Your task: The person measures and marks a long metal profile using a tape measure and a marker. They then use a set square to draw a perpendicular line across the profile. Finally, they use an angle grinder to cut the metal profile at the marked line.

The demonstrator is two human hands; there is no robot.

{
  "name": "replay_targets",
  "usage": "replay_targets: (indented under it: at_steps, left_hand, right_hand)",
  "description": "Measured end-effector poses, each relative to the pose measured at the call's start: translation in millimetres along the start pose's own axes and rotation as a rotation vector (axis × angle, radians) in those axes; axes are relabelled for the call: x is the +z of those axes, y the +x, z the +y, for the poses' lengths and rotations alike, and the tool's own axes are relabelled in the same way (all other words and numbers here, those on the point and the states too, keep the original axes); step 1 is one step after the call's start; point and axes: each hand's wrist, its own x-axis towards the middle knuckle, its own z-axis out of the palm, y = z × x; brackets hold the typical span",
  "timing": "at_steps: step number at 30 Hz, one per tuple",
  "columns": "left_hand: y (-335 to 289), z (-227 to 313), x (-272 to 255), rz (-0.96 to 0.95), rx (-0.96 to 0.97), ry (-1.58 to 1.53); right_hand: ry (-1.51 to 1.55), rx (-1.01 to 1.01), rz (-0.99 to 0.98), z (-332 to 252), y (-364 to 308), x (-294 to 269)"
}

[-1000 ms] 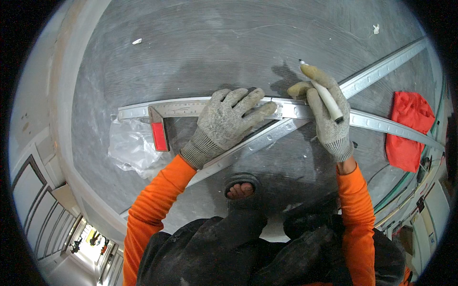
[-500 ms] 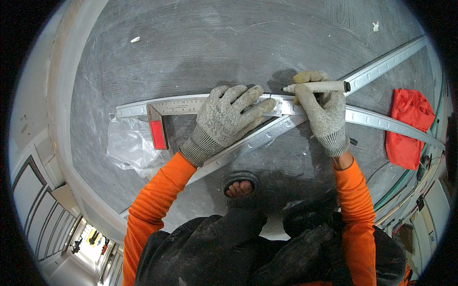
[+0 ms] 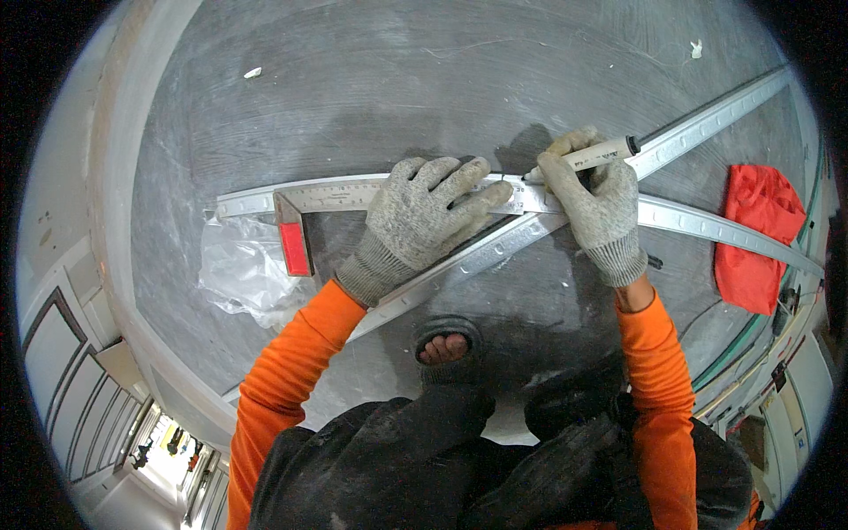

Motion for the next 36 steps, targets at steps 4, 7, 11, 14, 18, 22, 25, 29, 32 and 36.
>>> replay_targets:
  at_steps: [4, 7, 11, 14, 18, 22, 25, 29, 32, 36]
  left_hand:
    - [0, 1, 1, 0.010, 0.001, -0.004]
    - [-1, 0, -1, -0.017, 0.012, 0.024]
    - [-5, -2, 6, 0.018, 0.002, -0.004]
    - [-5, -3, 6, 0.035, 0.001, -0.039]
    - [-5, -4, 7, 0.053, 0.000, -0.051]
    - [-4, -3, 9, 0.076, -0.001, -0.050]
    - [-5, -4, 10, 0.104, -0.012, -0.080]
    - [-2, -2, 7, 0.138, -0.022, -0.119]
    - [-1, -2, 6, 0.153, -0.017, -0.127]
    - [0, -2, 5, 0.168, -0.008, -0.133]
  right_hand:
    - [0.048, -0.025, -0.002, 5, 0, 1]
    - [0.042, -0.001, -0.009, 3, -1, 0]
    - [0.072, -0.049, -0.018, 2, 0, 2]
    - [0.069, -0.054, -0.018, 3, 0, 2]
    - [0.055, 0.024, -0.027, 0, -1, 0]
    - [0.060, -0.011, -0.020, 7, 0, 2]
    - [0.041, -0.018, -0.021, 4, -1, 1]
    - [0.049, 0.020, -0.036, 0, -1, 0]
    - [0.079, -0.029, -0.025, 5, 0, 2]
    - [0.039, 0.013, -0.029, 3, -1, 1]
